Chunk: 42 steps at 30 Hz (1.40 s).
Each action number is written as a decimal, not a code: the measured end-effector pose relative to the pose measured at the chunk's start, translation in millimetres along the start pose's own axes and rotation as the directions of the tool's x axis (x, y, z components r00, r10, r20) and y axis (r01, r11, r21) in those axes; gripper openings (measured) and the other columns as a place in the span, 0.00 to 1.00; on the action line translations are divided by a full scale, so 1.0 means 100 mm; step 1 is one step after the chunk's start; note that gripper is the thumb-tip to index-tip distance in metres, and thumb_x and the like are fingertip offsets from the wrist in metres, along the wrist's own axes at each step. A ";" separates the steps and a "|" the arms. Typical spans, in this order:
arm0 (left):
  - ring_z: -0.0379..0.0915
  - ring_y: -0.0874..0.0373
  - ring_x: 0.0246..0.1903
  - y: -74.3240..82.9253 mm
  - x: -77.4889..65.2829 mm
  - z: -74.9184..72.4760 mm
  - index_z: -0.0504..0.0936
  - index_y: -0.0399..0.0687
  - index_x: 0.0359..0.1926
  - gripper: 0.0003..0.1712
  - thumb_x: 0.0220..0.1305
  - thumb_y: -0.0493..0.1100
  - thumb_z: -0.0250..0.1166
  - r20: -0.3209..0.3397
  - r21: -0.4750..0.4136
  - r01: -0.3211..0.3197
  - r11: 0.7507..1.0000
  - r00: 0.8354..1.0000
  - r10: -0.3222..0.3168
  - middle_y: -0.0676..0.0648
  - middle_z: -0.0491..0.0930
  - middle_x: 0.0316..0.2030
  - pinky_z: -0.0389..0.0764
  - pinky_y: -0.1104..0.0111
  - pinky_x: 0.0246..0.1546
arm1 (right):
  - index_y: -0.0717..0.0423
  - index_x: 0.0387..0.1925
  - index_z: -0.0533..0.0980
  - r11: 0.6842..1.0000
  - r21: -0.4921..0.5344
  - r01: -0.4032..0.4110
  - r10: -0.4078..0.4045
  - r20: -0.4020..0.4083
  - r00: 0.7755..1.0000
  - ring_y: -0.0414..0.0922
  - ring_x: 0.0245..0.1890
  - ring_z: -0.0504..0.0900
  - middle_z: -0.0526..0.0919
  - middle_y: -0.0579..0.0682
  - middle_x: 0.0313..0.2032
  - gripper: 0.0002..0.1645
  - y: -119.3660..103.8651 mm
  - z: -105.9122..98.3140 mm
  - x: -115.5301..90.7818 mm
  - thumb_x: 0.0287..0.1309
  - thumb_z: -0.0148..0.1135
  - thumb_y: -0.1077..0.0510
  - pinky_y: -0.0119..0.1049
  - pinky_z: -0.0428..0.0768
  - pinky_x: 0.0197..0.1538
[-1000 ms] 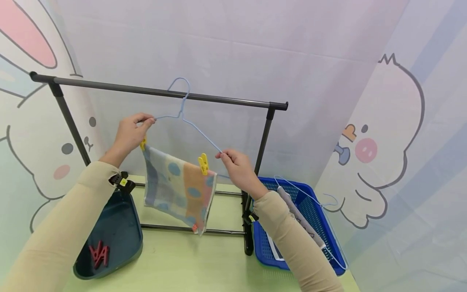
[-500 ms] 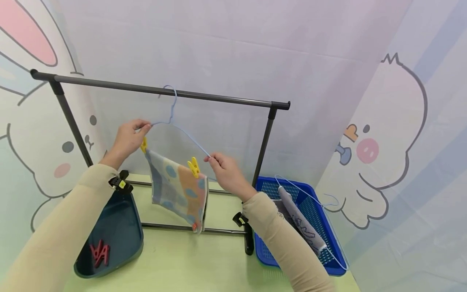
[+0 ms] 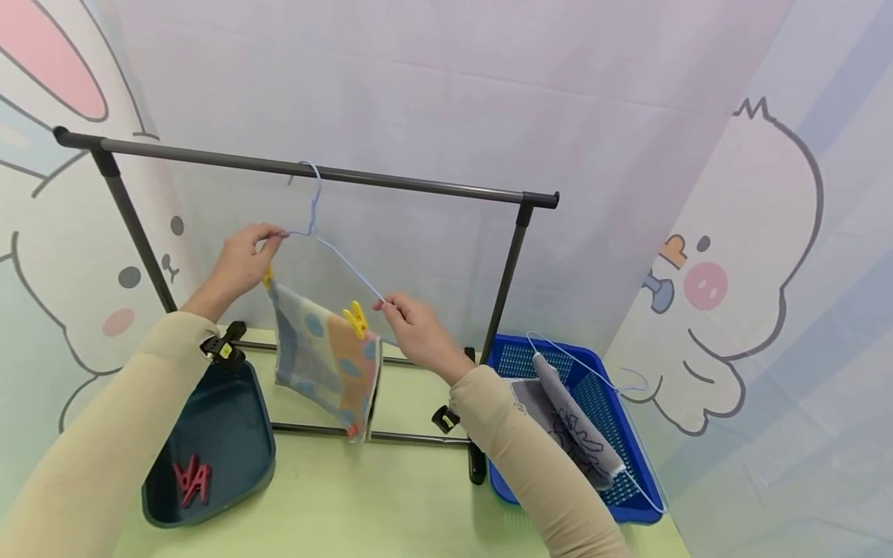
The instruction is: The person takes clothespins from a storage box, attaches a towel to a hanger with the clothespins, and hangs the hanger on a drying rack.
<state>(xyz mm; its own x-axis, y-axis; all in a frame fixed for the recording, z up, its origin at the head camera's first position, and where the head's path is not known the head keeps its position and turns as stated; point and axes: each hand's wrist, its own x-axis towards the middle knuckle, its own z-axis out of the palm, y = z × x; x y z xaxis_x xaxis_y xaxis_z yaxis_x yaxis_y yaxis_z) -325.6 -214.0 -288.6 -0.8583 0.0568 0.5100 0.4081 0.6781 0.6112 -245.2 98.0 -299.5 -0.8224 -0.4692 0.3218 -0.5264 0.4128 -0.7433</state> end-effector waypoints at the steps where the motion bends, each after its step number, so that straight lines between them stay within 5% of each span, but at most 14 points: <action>1: 0.63 0.39 0.57 0.02 0.01 0.00 0.74 0.34 0.54 0.18 0.74 0.42 0.47 -0.010 0.003 -0.012 1.000 1.000 0.012 0.34 0.72 0.53 0.63 0.46 0.55 | 0.54 0.49 0.76 1.000 0.003 0.001 -0.001 0.000 1.000 0.43 0.13 0.57 0.64 0.48 0.17 0.17 0.00 0.01 0.00 0.73 0.42 0.54 0.34 0.60 0.18; 12: 0.67 0.39 0.52 0.15 0.04 0.04 0.78 0.35 0.49 0.14 0.72 0.38 0.50 -0.109 0.050 -0.100 0.994 0.988 0.105 0.35 0.77 0.47 0.64 0.48 0.53 | 0.54 0.49 0.77 1.000 0.019 -0.005 0.005 -0.008 1.000 0.44 0.14 0.58 0.64 0.48 0.17 0.17 0.01 0.11 0.08 0.73 0.43 0.54 0.34 0.61 0.20; 22: 0.68 0.39 0.50 0.09 0.06 -0.02 0.78 0.35 0.48 0.14 0.73 0.39 0.49 -0.148 0.073 -0.048 0.996 0.987 0.058 0.35 0.76 0.45 0.65 0.48 0.50 | 0.51 0.50 0.76 0.999 0.032 -0.021 0.020 0.016 1.000 0.43 0.12 0.59 0.67 0.49 0.19 0.17 0.03 0.22 0.14 0.73 0.43 0.52 0.34 0.61 0.18; 34: 0.66 0.35 0.52 -0.03 0.01 -0.18 0.76 0.33 0.49 0.15 0.73 0.38 0.47 -0.172 0.095 -0.026 0.995 0.984 0.042 0.32 0.75 0.47 0.63 0.46 0.52 | 0.50 0.64 0.67 0.997 0.001 0.072 -0.072 -0.048 0.996 0.43 0.15 0.63 0.75 0.53 0.25 0.22 0.00 0.42 0.22 0.72 0.43 0.57 0.33 0.66 0.20; 42: 0.65 0.34 0.53 -0.14 -0.02 -0.33 0.75 0.33 0.51 0.19 0.75 0.41 0.43 -0.164 0.121 0.006 0.993 0.986 0.014 0.31 0.73 0.50 0.63 0.45 0.52 | 0.54 0.64 0.67 0.989 -0.063 0.137 -0.140 -0.044 0.989 0.41 0.13 0.61 0.78 0.53 0.27 0.22 -0.08 0.57 0.29 0.71 0.42 0.62 0.31 0.64 0.19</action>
<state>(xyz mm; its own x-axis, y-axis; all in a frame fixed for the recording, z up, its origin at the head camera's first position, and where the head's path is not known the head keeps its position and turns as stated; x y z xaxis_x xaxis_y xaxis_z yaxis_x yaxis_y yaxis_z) -319.0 -247.6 -277.8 -0.7899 -0.0548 0.6108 0.3623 0.7619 0.5368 -252.2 36.7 -318.1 -0.7496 -0.4873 0.4479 -0.6463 0.3932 -0.6539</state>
